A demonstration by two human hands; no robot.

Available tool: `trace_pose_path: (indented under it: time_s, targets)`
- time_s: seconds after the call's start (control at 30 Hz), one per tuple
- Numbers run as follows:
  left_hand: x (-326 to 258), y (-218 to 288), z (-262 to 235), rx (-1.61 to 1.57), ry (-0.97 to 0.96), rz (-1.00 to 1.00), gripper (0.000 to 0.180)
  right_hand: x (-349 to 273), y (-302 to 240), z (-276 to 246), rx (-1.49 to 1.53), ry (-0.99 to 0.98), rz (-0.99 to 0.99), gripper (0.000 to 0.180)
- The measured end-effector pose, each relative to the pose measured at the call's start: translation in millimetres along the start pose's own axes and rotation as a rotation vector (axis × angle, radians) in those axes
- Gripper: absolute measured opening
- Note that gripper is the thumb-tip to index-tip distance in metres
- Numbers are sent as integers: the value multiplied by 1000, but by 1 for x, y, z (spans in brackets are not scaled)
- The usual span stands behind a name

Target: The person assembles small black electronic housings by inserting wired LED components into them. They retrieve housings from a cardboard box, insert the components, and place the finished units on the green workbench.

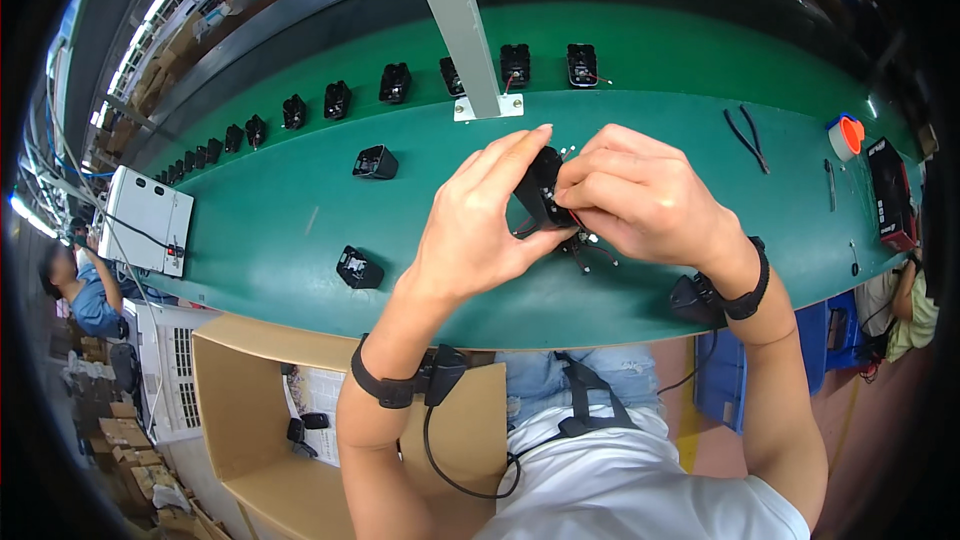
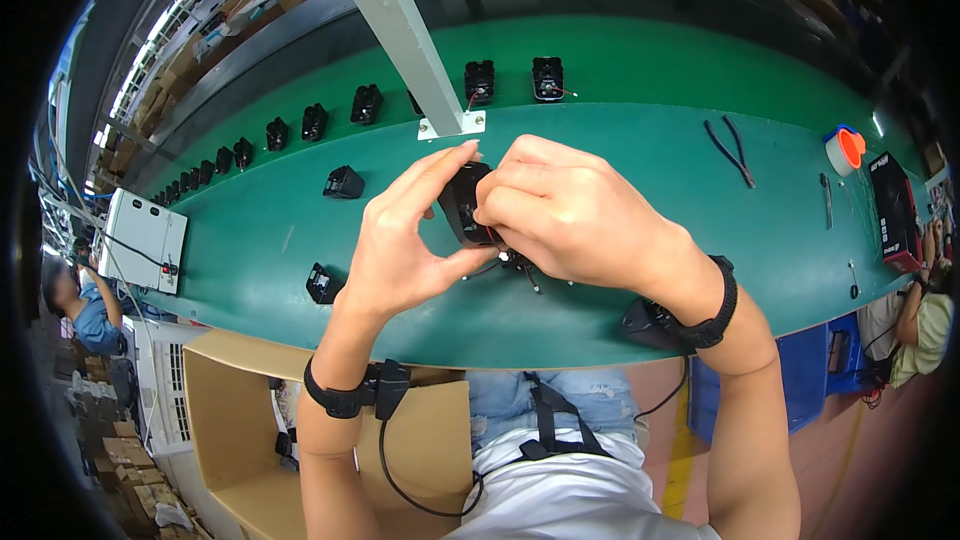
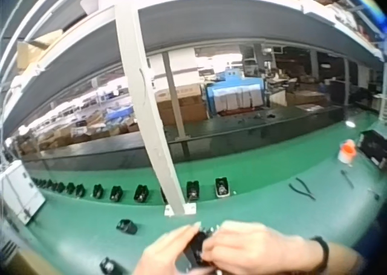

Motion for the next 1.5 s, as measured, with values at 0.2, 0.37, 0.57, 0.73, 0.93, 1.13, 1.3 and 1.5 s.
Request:
trace_pose_path:
  time_s: [0.2,0.37,0.57,0.73,0.93,1.13,1.3,1.5]
  targets:
    - [1,-3,7,30,-21,-6,81,-2,3,0,55,-101,113,19]
    - [1,-4,7,-46,21,1,86,4,8,0,614,-79,528,21]
    - [2,-7,1,-38,188,29,79,2,10,-8,423,-54,238,40]
    - [-1,1,7,223,257,157,71,-1,19,0,720,-25,326,37]
    - [0,0,11,308,343,147,69,-7,33,11,1617,-72,661,21]
    - [-5,-6,11,518,319,118,62,-11,34,21,1651,-45,807,19]
    - [-6,-2,8,514,252,102,60,-10,32,17,1626,-40,769,19]
    - [-7,-1,8,432,304,122,62,-9,25,30,1748,-35,811,24]
Point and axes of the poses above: each hand's wrist, its own x-axis towards the middle knuckle, its own z-axis out of the palm, y = z × x, the point moved 2 cm from there along x, towards the middle knuckle, and after that the axes turned 6 degrees about -y, right-handed, at the moved point
